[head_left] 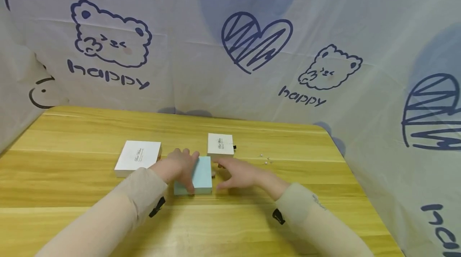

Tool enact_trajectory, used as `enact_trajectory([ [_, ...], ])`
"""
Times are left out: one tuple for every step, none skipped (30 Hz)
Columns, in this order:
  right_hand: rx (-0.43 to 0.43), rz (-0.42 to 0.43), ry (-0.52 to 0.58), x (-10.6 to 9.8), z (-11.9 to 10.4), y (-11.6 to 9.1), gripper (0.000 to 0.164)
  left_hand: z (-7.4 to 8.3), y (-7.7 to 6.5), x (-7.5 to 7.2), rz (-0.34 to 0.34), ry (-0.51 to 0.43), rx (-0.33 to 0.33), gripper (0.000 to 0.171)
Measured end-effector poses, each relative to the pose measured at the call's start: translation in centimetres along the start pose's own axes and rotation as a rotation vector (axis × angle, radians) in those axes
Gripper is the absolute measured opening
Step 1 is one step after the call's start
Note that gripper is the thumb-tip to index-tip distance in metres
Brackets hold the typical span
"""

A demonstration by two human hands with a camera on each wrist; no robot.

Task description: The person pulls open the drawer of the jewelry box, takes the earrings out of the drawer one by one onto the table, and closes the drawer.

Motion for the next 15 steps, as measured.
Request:
enact_trajectory([
  [0.0,0.015,-0.003,-0.2,0.2,-0.2,0.073,0.0,0.0,-0.1,0.002,0.021,0.0,0.097],
  [0.008,0.023,-0.013,-0.4,0.5,-0.4,0.071,0.0,0.0,-0.3,0.007,0.041,0.001,0.095],
  [0.026,0.024,-0.023,-0.6,0.7,-0.6,0.07,-0.1,0.1,-0.4,0.012,0.056,0.002,0.093],
  [0.041,0.025,-0.027,-0.7,0.9,-0.9,0.069,-0.1,0.1,-0.5,0.016,0.068,0.004,0.091],
  [0.055,0.025,-0.03,-0.9,1.0,-1.1,0.068,-0.2,0.1,-0.6,0.019,0.081,0.007,0.089],
  [0.071,0.023,-0.032,-1.1,1.2,-1.3,0.067,-0.3,0.2,-0.8,0.021,0.092,0.01,0.086],
  [0.082,0.023,-0.033,-1.2,1.3,-1.4,0.066,-0.4,0.2,-0.9,0.023,0.103,0.01,0.084],
  [0.091,0.024,-0.031,-1.3,1.5,-1.6,0.065,-0.6,0.3,-1.1,0.023,0.11,0.01,0.082],
  [0.097,0.024,-0.029,-1.4,1.6,-1.7,0.064,-0.7,0.4,-1.2,0.022,0.118,0.011,0.08],
  [0.096,0.028,-0.029,-1.5,1.7,-1.9,0.063,-0.9,0.4,-1.3,0.021,0.127,0.011,0.078],
  [0.095,0.031,-0.029,-1.5,1.8,-2.0,0.062,-1.0,0.5,-1.5,0.02,0.127,0.008,0.077],
  [0.093,0.033,-0.026,-1.5,1.9,-2.1,0.061,-1.2,0.6,-1.6,0.019,0.126,0.006,0.076],
  [0.087,0.036,-0.026,-1.5,2.0,-2.2,0.06,-1.3,0.7,-1.7,0.018,0.129,0.007,0.077],
  [0.083,0.038,-0.024,-1.5,2.1,-2.2,0.059,-1.3,0.8,-1.8,0.018,0.128,0.01,0.077],
  [0.082,0.038,-0.024,-1.5,2.1,-2.3,0.059,-1.4,0.9,-1.8,0.016,0.124,0.01,0.08],
])
Point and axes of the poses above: each hand's wrist, its own y-axis towards the middle knuckle, its own x-axis out of the palm, z = x × y, the point moved 2 cm from there along y, towards the middle knuckle, and after that the axes turned 14 degrees about -y, right-handed, at the moved point
